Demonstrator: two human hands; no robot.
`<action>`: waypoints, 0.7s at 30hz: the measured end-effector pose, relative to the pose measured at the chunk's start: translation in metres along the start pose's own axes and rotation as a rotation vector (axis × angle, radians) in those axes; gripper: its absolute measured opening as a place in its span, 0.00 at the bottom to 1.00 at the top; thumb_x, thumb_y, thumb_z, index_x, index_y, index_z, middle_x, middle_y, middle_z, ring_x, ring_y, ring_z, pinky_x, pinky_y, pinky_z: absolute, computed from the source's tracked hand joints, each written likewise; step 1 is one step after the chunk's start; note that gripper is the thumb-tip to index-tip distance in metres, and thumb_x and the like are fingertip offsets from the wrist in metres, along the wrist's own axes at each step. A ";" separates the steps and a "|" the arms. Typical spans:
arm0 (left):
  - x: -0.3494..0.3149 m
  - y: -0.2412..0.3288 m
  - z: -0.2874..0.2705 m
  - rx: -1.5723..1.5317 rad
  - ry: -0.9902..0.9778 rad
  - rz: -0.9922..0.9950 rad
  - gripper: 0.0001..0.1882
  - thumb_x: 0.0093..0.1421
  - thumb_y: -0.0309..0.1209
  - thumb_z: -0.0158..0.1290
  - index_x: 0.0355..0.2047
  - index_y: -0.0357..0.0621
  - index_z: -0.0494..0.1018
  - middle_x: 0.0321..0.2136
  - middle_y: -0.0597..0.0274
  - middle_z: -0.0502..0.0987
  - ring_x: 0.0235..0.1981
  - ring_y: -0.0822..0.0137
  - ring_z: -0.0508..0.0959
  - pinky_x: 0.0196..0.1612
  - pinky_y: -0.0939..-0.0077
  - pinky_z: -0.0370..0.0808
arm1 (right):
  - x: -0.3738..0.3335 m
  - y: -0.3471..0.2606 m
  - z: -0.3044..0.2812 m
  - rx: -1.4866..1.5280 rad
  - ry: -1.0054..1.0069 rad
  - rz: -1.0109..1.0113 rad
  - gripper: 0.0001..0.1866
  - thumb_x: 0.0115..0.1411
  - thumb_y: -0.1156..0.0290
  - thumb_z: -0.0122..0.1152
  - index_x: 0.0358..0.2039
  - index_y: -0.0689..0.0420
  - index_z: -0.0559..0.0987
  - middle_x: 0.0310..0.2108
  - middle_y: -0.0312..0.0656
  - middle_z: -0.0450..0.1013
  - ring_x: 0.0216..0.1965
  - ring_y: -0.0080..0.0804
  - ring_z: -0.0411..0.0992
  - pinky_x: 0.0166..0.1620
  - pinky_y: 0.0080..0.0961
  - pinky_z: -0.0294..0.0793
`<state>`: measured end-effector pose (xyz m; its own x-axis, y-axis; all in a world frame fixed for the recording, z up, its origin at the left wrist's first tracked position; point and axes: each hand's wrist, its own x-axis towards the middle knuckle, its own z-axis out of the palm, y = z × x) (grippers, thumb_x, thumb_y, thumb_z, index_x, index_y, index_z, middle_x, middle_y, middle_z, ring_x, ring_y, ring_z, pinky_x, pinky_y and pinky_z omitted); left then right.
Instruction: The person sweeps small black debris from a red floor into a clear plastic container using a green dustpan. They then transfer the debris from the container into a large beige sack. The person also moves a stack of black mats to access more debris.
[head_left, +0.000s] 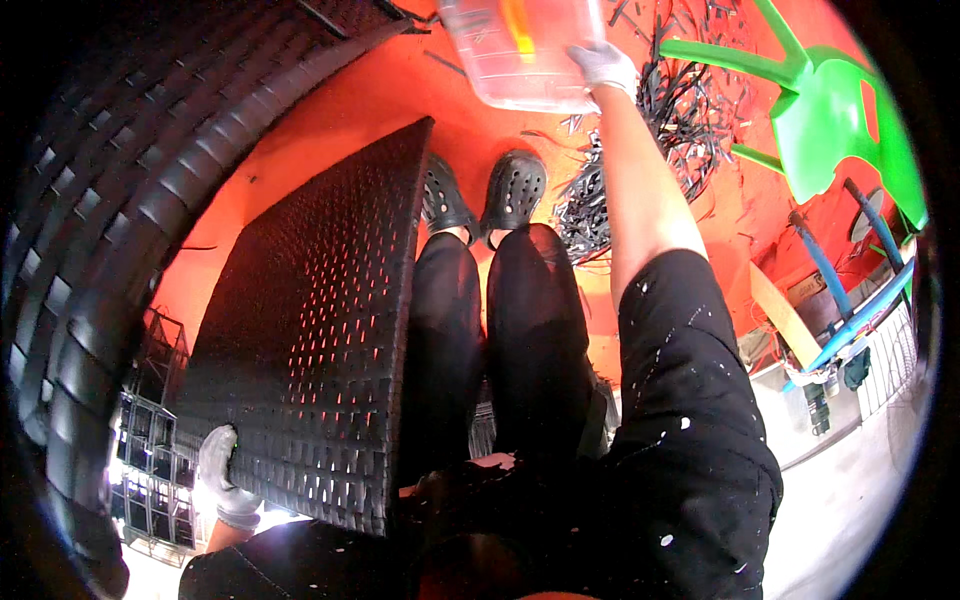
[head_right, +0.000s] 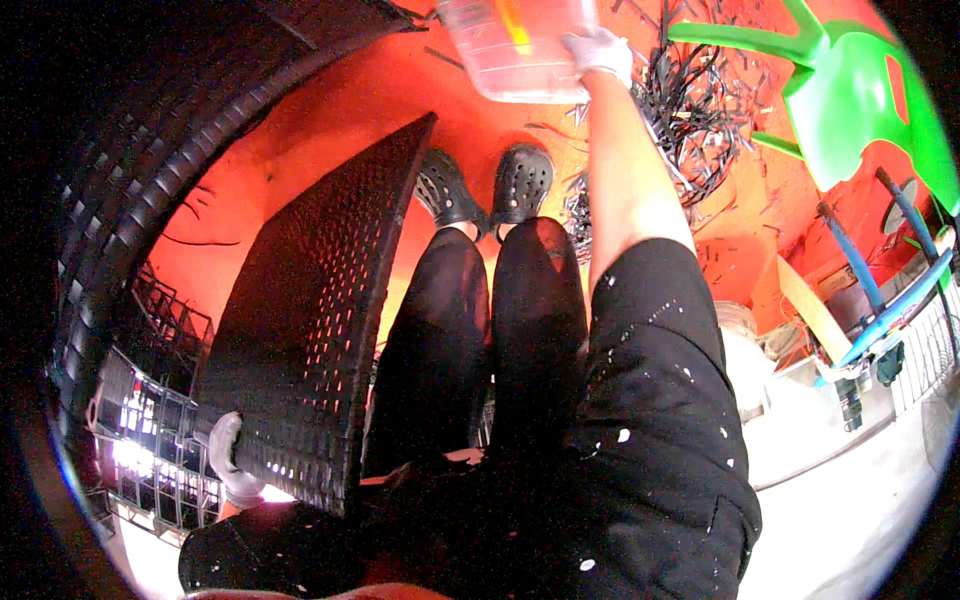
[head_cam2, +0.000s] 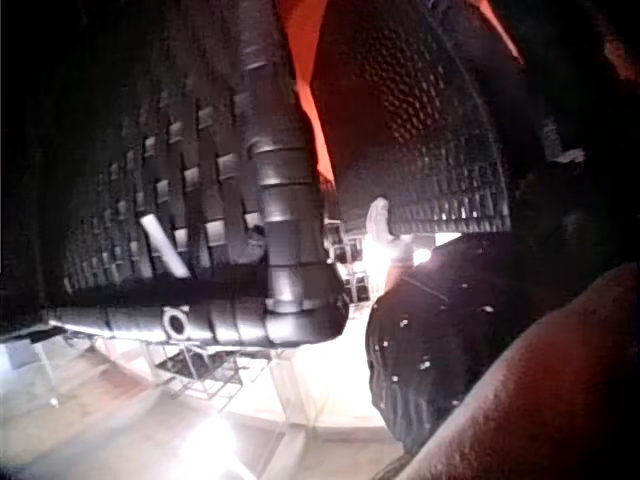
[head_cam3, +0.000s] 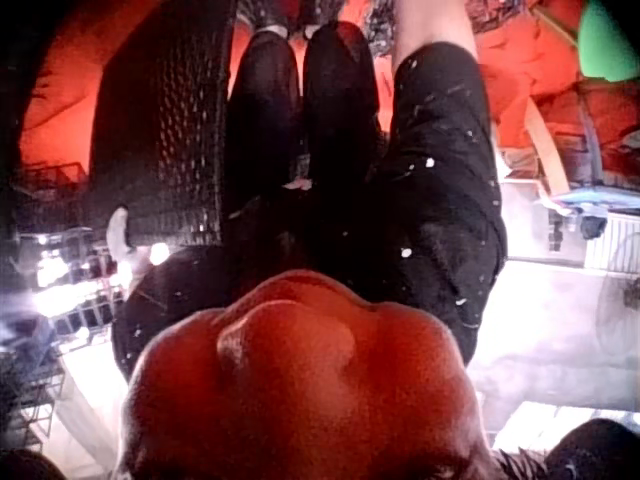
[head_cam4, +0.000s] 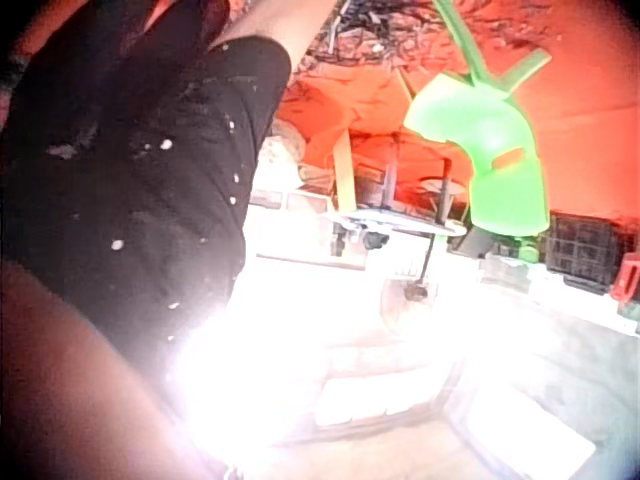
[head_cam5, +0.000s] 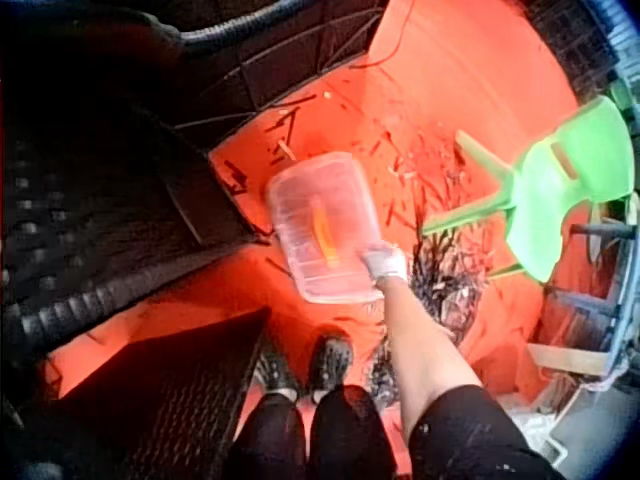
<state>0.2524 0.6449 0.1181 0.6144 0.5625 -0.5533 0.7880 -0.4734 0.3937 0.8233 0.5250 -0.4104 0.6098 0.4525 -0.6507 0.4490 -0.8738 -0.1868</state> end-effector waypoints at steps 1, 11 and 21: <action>-0.004 0.001 -0.001 -0.014 -0.001 -0.014 0.25 0.51 0.41 0.60 0.45 0.39 0.71 0.42 0.49 0.77 0.43 0.48 0.77 0.48 0.56 0.73 | -0.013 0.009 -0.012 0.037 0.036 0.020 0.26 0.48 0.43 0.57 0.37 0.50 0.82 0.39 0.48 0.78 0.44 0.48 0.75 0.49 0.37 0.72; -0.009 -0.002 0.000 -0.080 -0.072 -0.108 0.27 0.52 0.42 0.61 0.45 0.35 0.71 0.41 0.46 0.76 0.40 0.46 0.77 0.46 0.56 0.74 | -0.030 -0.063 -0.085 -0.626 0.073 -0.892 0.13 0.57 0.57 0.57 0.37 0.49 0.81 0.40 0.42 0.78 0.38 0.43 0.77 0.43 0.33 0.76; 0.002 -0.007 0.000 -0.101 -0.033 -0.009 0.31 0.48 0.42 0.64 0.47 0.36 0.69 0.41 0.46 0.76 0.41 0.45 0.77 0.46 0.56 0.74 | 0.030 -0.083 -0.051 -0.102 -0.012 0.089 0.28 0.55 0.42 0.51 0.45 0.51 0.79 0.44 0.50 0.76 0.44 0.49 0.74 0.48 0.38 0.72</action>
<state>0.2480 0.6498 0.1145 0.6066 0.5435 -0.5803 0.7948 -0.3963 0.4597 0.8382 0.6201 -0.3769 0.6424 0.3714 -0.6704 0.4583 -0.8872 -0.0523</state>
